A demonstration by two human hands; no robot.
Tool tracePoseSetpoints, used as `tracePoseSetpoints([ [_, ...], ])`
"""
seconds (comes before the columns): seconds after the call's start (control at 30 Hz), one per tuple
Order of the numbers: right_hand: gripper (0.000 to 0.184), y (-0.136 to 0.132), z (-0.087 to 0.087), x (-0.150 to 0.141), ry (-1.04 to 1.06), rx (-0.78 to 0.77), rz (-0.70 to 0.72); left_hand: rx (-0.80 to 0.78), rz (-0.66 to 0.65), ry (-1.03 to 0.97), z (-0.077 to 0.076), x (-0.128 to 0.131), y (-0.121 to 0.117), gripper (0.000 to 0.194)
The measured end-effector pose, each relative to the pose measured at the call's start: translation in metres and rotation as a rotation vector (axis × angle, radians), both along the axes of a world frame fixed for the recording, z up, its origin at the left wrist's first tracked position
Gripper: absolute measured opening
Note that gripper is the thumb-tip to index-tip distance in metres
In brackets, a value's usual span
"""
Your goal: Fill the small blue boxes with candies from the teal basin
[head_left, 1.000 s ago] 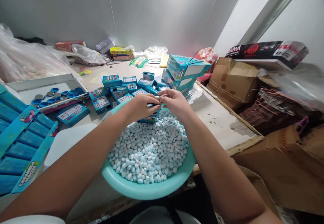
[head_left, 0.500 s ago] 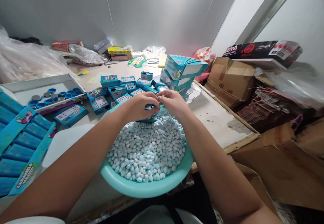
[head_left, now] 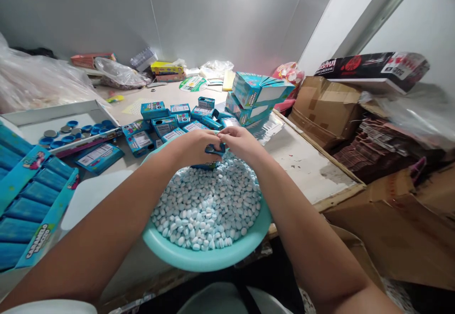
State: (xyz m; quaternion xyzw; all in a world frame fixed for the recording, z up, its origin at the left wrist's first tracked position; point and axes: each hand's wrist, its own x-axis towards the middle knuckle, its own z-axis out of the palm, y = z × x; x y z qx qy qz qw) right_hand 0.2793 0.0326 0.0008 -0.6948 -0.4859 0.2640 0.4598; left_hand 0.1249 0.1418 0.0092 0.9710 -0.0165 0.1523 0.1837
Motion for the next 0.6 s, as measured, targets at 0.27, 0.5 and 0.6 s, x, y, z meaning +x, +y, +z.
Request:
tracePoseSetpoints([
  [0.27, 0.022, -0.0013, 0.0011, -0.0015, -0.105, -0.048, 0.034, 0.069, 0.071, 0.086, -0.0032, -0.0013, -0.0037, 0.022],
  [0.5, 0.023, -0.0032, 0.0035, 0.0004, 0.015, -0.036, 0.000, 0.050, 0.107, 0.010, -0.0017, -0.0058, 0.0015, 0.031],
  [0.6, 0.023, -0.0035, -0.0003, 0.0021, -0.016, -0.013, 0.002, 0.072, 0.069, 0.025, -0.0019, -0.0038, -0.0021, 0.025],
])
